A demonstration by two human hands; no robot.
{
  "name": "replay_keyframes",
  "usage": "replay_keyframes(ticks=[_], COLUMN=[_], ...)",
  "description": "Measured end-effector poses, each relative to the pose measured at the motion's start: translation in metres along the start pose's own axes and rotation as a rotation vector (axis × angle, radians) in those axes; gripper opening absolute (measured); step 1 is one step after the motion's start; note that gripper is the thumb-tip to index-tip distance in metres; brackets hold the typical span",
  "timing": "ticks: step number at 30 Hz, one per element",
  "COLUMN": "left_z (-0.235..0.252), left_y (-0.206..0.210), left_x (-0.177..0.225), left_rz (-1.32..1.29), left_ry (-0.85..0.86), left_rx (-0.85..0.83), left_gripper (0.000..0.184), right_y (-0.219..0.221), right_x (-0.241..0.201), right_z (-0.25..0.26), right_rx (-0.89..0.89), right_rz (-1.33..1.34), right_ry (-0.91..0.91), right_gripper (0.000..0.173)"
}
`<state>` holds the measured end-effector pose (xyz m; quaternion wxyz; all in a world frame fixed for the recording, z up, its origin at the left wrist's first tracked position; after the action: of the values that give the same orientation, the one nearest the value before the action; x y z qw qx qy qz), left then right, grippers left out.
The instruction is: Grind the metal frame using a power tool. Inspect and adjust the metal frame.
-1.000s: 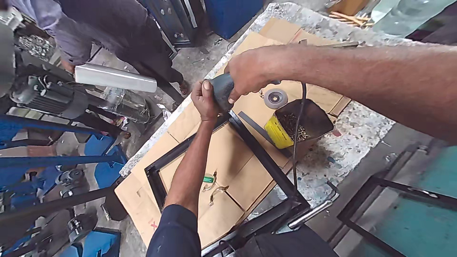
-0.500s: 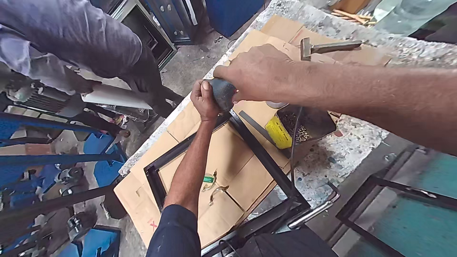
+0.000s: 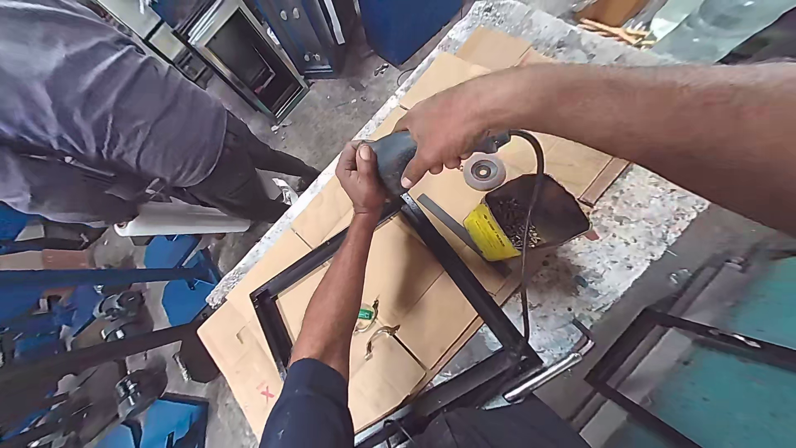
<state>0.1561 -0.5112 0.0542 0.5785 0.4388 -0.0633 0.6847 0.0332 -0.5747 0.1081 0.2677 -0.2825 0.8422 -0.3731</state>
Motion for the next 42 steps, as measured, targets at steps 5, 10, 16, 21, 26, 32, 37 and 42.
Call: replay_keyframes(ticks=[5, 10, 16, 21, 26, 32, 37, 42], left_z=[0.001, 0.002, 0.003, 0.005, 0.008, 0.009, 0.012, 0.016], left_y=[0.001, 0.003, 0.003, 0.004, 0.007, 0.009, 0.012, 0.017], left_x=[-0.001, -0.001, 0.003, 0.004, 0.007, 0.008, 0.012, 0.021], left_rz=[-0.023, -0.043, -0.055, -0.055, -0.083, -0.063, -0.062, -0.014], left_ry=[0.003, -0.013, -0.006, -0.011, -0.001, -0.017, -0.012, 0.044], left_rx=[-0.015, -0.028, -0.021, -0.017, -0.031, -0.027, -0.02, -0.059], left_gripper=[0.046, 0.047, 0.046, 0.046, 0.047, 0.047, 0.048, 0.047], right_y=[-0.002, -0.004, -0.008, -0.012, -0.014, -0.018, -0.022, -0.026], right_x=[-0.004, -0.003, -0.007, -0.007, -0.008, -0.008, -0.011, -0.012], right_z=[-0.006, -0.008, -0.011, -0.012, -0.016, -0.02, -0.029, -0.037], right_rx=[0.034, 0.07, 0.085, 0.103, 0.101, 0.112, 0.123, 0.135], right_rz=[-0.075, -0.096, -0.11, -0.128, -0.143, -0.114, -0.144, -0.144], right_ry=[0.042, 0.041, 0.048, 0.058, 0.055, 0.059, 0.074, 0.106], right_gripper=[0.053, 0.058, 0.06, 0.063, 0.063, 0.061, 0.054, 0.048])
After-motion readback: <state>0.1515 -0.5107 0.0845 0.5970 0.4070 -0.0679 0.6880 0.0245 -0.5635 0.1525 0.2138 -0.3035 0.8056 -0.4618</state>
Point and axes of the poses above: each hand's wrist, its own z-axis towards the middle knuckle, its own y-axis out of the palm, x = y × z, the point moved 9 cm from there along z, towards the middle knuckle, and after that the axes turned 14 degrees about -z, right-handed, at the moved point
